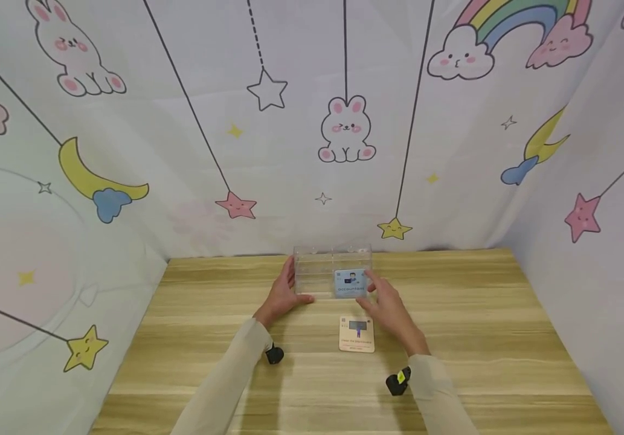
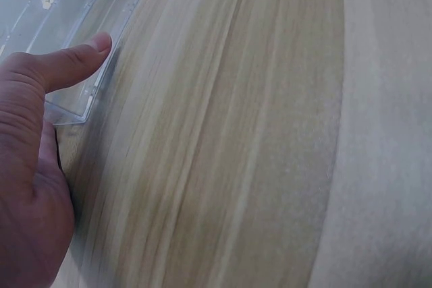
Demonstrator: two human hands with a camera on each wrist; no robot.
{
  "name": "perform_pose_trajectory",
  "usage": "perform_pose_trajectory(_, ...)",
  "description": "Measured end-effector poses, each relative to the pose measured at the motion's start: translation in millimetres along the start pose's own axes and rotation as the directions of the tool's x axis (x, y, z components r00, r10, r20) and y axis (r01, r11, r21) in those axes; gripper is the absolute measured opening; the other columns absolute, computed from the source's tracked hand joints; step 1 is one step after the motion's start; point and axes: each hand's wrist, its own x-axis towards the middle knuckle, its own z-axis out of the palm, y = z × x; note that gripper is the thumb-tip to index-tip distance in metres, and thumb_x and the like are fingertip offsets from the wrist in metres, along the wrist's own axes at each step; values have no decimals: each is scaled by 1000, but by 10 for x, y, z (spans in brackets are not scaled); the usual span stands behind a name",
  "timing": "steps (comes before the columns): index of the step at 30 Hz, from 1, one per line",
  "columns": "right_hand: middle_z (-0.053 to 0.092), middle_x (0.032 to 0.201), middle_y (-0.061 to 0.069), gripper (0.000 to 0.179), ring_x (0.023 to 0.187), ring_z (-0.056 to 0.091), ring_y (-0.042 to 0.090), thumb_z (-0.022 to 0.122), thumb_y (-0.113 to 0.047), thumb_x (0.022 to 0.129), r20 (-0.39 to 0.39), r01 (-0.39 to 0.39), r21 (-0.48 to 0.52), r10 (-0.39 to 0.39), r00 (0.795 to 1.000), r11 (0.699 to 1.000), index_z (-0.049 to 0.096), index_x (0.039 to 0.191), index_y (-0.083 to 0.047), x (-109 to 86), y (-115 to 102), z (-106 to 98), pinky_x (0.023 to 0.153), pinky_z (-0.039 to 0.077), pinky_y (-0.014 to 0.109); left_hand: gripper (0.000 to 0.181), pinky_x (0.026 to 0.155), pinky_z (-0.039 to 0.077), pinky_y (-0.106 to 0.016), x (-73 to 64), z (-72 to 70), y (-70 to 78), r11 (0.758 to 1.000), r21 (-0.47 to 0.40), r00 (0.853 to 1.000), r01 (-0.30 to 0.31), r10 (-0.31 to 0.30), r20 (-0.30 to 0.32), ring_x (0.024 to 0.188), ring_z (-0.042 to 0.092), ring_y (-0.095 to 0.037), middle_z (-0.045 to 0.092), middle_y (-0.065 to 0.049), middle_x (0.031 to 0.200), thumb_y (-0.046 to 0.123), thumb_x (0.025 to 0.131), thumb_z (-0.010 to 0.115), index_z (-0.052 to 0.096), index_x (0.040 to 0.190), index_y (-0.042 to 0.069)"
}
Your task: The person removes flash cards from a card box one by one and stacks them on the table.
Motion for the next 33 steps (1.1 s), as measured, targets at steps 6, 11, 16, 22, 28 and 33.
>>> perform_pose_trajectory(6, 60, 120, 20, 72, 78, 50, 21, 72, -21, 99, 9, -16, -9, 17, 1000, 1000, 36, 159, -7, -5, 7, 14, 68, 48, 33, 127, 124, 29, -32, 7, 9, -50, 1000, 10, 1000, 13, -13, 6, 155, 26, -22, 18, -5, 172, 6, 74, 95, 10, 168, 18)
perform_pose_trajectory(11, 61, 121, 21, 70, 80, 51, 22, 72, -19, 99, 4, -17, -3, 17, 1000, 1000, 37, 159, -8, -14, 17, 16, 70, 48, 35, 127, 124, 29, -32, 14, 17, -74, 1000, 11, 1000, 14, -14, 5, 155, 27, -22, 18, -5, 172, 5, 74, 95, 9, 168, 18)
perform_pose_trajectory(16, 61, 121, 20, 70, 82, 52, 23, 73, -20, 99, -1, -17, -5, 17, 1000, 1000, 38, 158, -7, -19, 15, 1, 71, 48, 35, 127, 124, 29, -31, 28, 14, -78, 1000, 4, 1000, 10, -10, 8, 155, 27, -21, 18, -5, 172, 6, 74, 95, 10, 168, 18)
perform_pose_trajectory(22, 61, 121, 21, 69, 81, 52, 22, 72, -20, 99, -2, -14, 6, 14, 1000, 1000, 39, 158, -7, 4, 7, -14, 71, 48, 35, 126, 124, 29, -35, 29, 6, -42, 1000, 3, 1000, 1, -1, 6, 155, 27, -26, 17, -8, 172, 5, 75, 94, 10, 168, 16)
perform_pose_trajectory(28, 62, 121, 23, 66, 82, 53, 23, 72, -20, 99, -6, 8, 6, -8, 1000, 1000, 41, 156, -5, 14, 9, -14, 70, 49, 34, 126, 124, 29, -35, 31, -5, -44, 1000, 16, 1000, 19, -19, 2, 155, 27, -24, 17, -6, 173, 8, 76, 94, 10, 168, 18)
perform_pose_trajectory(33, 62, 121, 23, 64, 80, 52, 22, 72, -19, 99, -16, 12, 17, -12, 1000, 1000, 42, 154, -5, 16, 14, -9, 69, 48, 34, 127, 124, 28, -29, 49, -3, -57, 999, 22, 999, 37, -37, 6, 155, 26, -20, 16, -2, 173, 8, 76, 95, 9, 168, 21)
